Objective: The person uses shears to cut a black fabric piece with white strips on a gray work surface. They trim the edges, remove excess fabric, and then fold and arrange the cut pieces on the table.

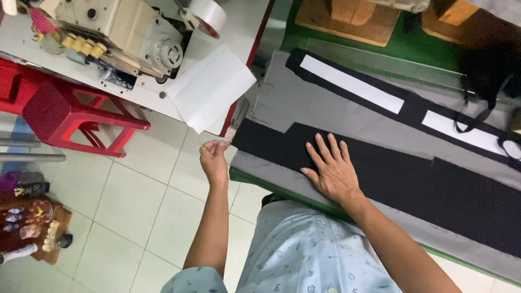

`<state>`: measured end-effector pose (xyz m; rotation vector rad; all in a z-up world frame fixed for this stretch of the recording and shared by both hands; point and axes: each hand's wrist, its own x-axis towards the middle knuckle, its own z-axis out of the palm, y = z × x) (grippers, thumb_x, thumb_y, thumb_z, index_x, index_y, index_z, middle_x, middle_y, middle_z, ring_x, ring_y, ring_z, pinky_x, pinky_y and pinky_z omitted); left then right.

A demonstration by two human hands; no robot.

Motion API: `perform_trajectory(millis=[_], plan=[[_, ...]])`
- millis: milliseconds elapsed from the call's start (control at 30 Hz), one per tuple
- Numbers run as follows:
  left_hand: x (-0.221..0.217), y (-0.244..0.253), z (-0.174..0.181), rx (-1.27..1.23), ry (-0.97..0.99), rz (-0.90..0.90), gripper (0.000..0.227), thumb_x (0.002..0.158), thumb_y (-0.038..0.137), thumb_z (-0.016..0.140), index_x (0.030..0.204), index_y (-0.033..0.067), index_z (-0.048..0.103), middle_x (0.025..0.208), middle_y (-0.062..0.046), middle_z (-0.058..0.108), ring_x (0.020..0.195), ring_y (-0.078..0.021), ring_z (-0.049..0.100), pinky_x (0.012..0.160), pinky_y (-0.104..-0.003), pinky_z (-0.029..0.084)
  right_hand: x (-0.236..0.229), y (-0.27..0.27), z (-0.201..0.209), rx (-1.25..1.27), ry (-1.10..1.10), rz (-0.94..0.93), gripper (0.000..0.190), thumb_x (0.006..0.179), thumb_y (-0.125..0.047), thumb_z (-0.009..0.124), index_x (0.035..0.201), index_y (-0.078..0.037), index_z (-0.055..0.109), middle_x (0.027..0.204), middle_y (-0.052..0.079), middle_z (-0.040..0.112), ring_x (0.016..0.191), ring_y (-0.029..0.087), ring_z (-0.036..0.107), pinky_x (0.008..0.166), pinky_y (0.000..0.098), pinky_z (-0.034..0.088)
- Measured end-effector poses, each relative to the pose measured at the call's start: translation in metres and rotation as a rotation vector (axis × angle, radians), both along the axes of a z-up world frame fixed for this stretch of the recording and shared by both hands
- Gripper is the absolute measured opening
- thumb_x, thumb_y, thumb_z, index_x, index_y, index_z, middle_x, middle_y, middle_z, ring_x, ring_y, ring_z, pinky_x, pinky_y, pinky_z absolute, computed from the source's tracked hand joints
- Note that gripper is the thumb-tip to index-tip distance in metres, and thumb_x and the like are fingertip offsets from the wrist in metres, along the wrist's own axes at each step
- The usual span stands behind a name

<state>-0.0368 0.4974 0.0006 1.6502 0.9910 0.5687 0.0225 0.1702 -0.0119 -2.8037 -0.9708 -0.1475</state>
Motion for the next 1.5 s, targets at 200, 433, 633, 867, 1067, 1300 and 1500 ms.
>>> perform_trajectory(millis=[200, 433, 633, 867, 1067, 1300, 1500], plan=[[0.017, 0.016, -0.02, -0.253, 0.339, -0.243, 0.062, 0.102, 0.064, 0.06, 0.116, 0.0051, 0.074, 0.112, -0.022, 0.075, 0.1, -0.0313, 0.07, 0.088, -0.046, 0.052, 0.002, 0.0, 0.001, -0.06, 0.08, -0.002, 0.072, 0.099, -0.074, 0.033, 0.16, -0.037, 0.035, 0.173, -0.002, 0.023, 0.16, 0.028, 0.015, 0.129, 0.0498, 0.011], [0.025, 0.041, -0.106, -0.012, 0.173, -0.142, 0.026, 0.08, 0.03, 0.089, 0.094, 0.0099, 0.077, 0.081, -0.011, 0.07, 0.071, -0.023, 0.064, 0.061, -0.032, 0.05, 0.006, 0.001, 0.012, -0.07, 0.07, 0.021, 0.074, 0.097, -0.076, 0.035, 0.156, -0.033, 0.044, 0.17, 0.003, 0.03, 0.158, 0.031, 0.019, 0.127, 0.0527, 0.016], [0.061, -0.054, -0.008, 0.678, 0.388, -0.31, 0.047, 0.095, 0.018, 0.075, 0.135, 0.0053, 0.054, 0.137, -0.024, 0.047, 0.129, -0.0474, 0.044, 0.104, -0.065, 0.035, 0.001, -0.022, 0.022, 0.076, 0.163, 0.018, 0.071, 0.102, -0.066, 0.035, 0.158, -0.024, 0.04, 0.169, 0.012, 0.029, 0.156, 0.035, 0.024, 0.124, 0.0563, 0.019], [0.05, -0.247, 0.007, 0.935, 0.271, -1.293, 0.064, 0.107, 0.04, 0.047, 0.165, 0.0201, 0.029, 0.172, -0.016, 0.021, 0.157, -0.0423, 0.017, 0.119, -0.069, 0.017, -0.029, -0.112, 0.014, -0.07, 0.196, -0.296, 0.069, 0.105, -0.053, 0.042, 0.157, -0.008, 0.043, 0.166, 0.018, 0.034, 0.154, 0.034, 0.03, 0.124, 0.0537, 0.021], [0.061, -0.253, 0.023, 1.035, 0.6, -1.224, 0.069, 0.104, 0.059, 0.043, 0.164, 0.0258, 0.034, 0.172, -0.014, 0.025, 0.158, -0.0418, 0.02, 0.119, -0.069, 0.02, -0.038, -0.308, -0.001, -0.103, 0.138, -0.741, 0.076, 0.102, -0.058, 0.052, 0.16, -0.009, 0.043, 0.171, 0.016, 0.03, 0.156, 0.036, 0.026, 0.124, 0.0546, 0.019], [0.06, -0.276, 0.016, 0.976, 0.605, -1.008, 0.066, 0.107, 0.058, 0.039, 0.164, 0.0257, 0.032, 0.173, -0.013, 0.023, 0.159, -0.0398, 0.017, 0.12, -0.069, 0.015, -0.056, -0.466, -0.015, -0.046, 0.236, -1.191, 0.092, 0.107, -0.073, 0.03, 0.167, -0.004, 0.033, 0.171, 0.027, 0.024, 0.157, 0.045, 0.018, 0.123, 0.0638, 0.011], [0.111, -0.366, -0.008, 0.875, 0.348, -0.646, 0.013, 0.1, 0.017, 0.067, 0.104, 0.0095, 0.078, 0.113, -0.016, 0.071, 0.116, -0.0348, 0.064, 0.101, -0.048, 0.048, -0.056, -0.413, -0.011, -0.004, 0.057, -0.804, 0.085, 0.098, -0.064, 0.047, 0.158, -0.004, 0.048, 0.17, 0.024, 0.034, 0.157, 0.046, 0.028, 0.124, 0.0606, 0.022]])
